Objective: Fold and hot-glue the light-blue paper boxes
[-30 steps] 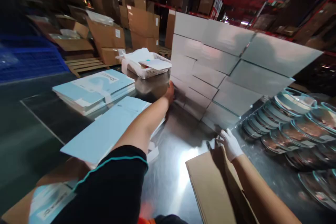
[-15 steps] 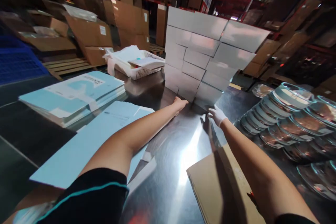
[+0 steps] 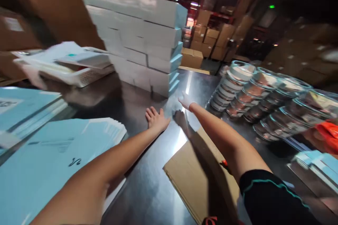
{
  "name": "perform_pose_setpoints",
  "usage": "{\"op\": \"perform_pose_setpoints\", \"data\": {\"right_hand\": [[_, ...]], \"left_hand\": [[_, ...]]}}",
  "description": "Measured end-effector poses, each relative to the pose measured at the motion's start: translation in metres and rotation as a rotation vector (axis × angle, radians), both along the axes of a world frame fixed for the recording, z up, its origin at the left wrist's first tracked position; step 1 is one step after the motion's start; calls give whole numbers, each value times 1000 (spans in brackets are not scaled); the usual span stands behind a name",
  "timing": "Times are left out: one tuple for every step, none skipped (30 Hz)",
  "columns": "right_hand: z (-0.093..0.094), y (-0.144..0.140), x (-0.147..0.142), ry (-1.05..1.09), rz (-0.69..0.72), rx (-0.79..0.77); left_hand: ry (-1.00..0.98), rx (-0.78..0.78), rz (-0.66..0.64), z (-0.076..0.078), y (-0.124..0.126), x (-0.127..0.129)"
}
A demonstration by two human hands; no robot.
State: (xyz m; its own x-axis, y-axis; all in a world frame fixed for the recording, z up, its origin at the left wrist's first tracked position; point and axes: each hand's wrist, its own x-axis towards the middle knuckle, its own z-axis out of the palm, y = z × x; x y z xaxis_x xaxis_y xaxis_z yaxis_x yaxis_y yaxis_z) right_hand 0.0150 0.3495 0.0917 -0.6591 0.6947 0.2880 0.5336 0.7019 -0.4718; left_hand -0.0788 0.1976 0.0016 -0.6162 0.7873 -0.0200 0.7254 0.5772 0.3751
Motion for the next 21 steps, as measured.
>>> {"op": "perform_pose_setpoints", "data": {"right_hand": [[15, 4, 17, -25, -33, 57], [34, 10, 35, -39, -61, 109], [54, 17, 53, -56, -88, 178], [75, 25, 71, -69, -124, 251], [97, 35, 89, -78, -171, 332], [116, 45, 106, -147, -272, 488], [133, 57, 123, -193, -412, 612], [146, 68, 138, -231, -559, 663], [156, 78, 152, -289, -657, 656], [162, 88, 164, -343, -716, 624], [165, 95, 175, -387, -739, 584], [166, 100, 184, -424, -730, 556], [166, 102, 192, -446, -706, 548], [164, 102, 200, -454, -676, 555], [163, 100, 209, -459, -641, 564], [162, 97, 217, -466, -598, 573], [161, 92, 227, -474, -552, 580], [161, 85, 238, -480, -505, 585], [162, 78, 250, -483, -461, 591], [163, 70, 263, -483, -424, 595], [165, 61, 276, -478, -394, 601]], "left_hand": [[26, -1, -1, -1, -1, 0], [50, -3, -3, -2, -1, 0], [71, -4, -4, -3, -1, 0], [92, -6, -6, -5, -1, 0], [113, -11, -7, -6, -1, 1], [135, -18, -6, -8, -1, 1], [157, -26, -7, -10, 0, 1], [177, -34, -6, -12, 0, 1], [196, -40, -2, -14, 1, 1], [212, -45, 1, -16, 1, 0], [222, -46, 5, -18, 2, 0], [229, -46, 7, -20, 4, -1], [234, -45, 9, -22, 5, -2], [238, -44, 9, -23, 6, -3], [241, -43, 7, -24, 6, -3], [243, -42, 5, -25, 7, -4], [245, -40, 3, -26, 7, -4], [248, -37, 0, -26, 6, -4], [252, -34, -4, -25, 5, -3], [256, -31, -9, -24, 4, -3], [260, -28, -15, -22, 3, -2]]}}
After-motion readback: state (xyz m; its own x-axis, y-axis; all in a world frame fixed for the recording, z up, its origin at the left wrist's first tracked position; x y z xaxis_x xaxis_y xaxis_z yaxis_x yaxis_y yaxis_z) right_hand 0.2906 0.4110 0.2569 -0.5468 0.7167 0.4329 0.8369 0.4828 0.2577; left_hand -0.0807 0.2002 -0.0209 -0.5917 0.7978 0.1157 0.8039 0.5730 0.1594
